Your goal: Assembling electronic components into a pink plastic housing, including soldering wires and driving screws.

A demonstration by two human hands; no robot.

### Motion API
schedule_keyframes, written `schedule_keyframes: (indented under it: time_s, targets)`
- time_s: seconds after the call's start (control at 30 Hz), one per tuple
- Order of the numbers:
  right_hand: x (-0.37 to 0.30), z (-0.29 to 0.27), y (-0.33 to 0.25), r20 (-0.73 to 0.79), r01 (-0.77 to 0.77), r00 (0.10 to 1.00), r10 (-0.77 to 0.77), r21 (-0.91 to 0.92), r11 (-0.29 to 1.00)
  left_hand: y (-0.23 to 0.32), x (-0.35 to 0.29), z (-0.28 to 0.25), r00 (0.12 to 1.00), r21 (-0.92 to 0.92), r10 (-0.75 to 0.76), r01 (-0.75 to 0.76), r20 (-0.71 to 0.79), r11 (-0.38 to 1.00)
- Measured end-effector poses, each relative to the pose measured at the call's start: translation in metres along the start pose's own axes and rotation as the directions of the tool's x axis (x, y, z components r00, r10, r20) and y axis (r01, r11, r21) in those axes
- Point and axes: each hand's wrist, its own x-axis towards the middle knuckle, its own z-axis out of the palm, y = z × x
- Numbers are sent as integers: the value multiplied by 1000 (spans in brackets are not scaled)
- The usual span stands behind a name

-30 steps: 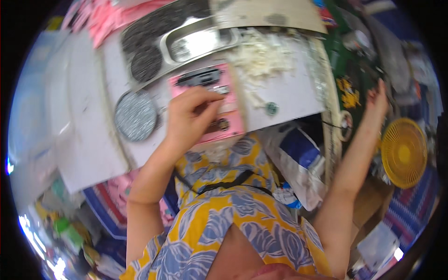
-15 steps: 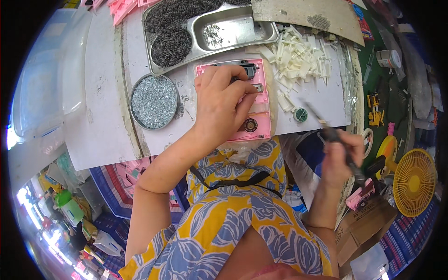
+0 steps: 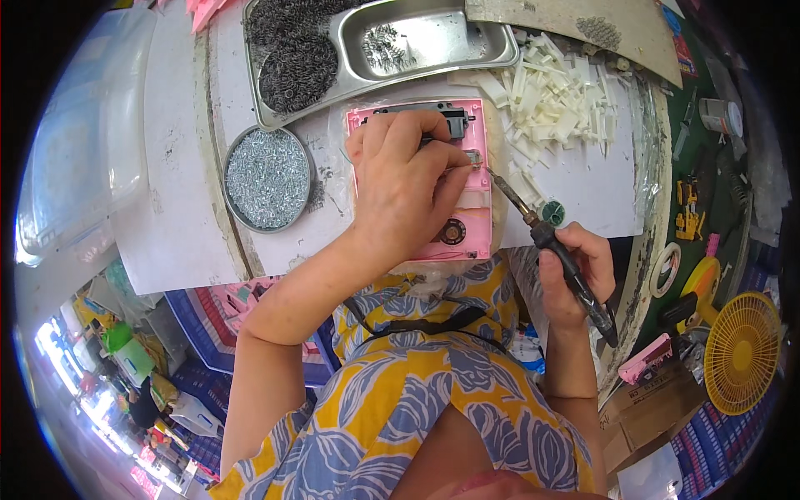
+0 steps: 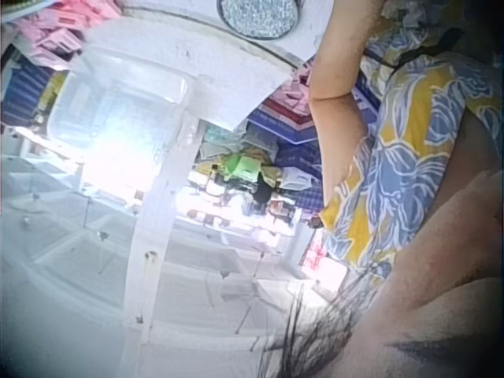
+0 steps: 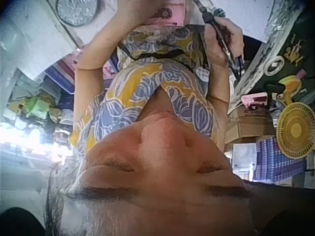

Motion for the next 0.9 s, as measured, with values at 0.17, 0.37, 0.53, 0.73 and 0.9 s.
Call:
schedule_keyframes:
  time_s: [0.17, 0.37, 0.53, 0.73, 0.9]
  targets:
    - [1, 1, 3, 2, 5, 1000, -5, 2, 1000, 0, 1, 1, 1000, 2, 17, -17, -7, 1000]
    - [3, 5, 4, -4, 7, 1000, -7, -2, 1000, -1, 0, 2, 1000, 8, 24, -24, -11, 1000]
    - [6, 5, 4, 28, 58, 998, -56, -71, 996, -1, 0, 3, 1000, 12, 22, -22, -12, 1000]
    - [9, 4, 9, 40, 240, 971, -237, -111, 964, -1, -1, 4, 999, 25, 27, -26, -24, 999]
    - [8, -1, 5, 56, 220, 975, -215, -124, 968, 0, -1, 4, 999, 27, 23, -23, -25, 999]
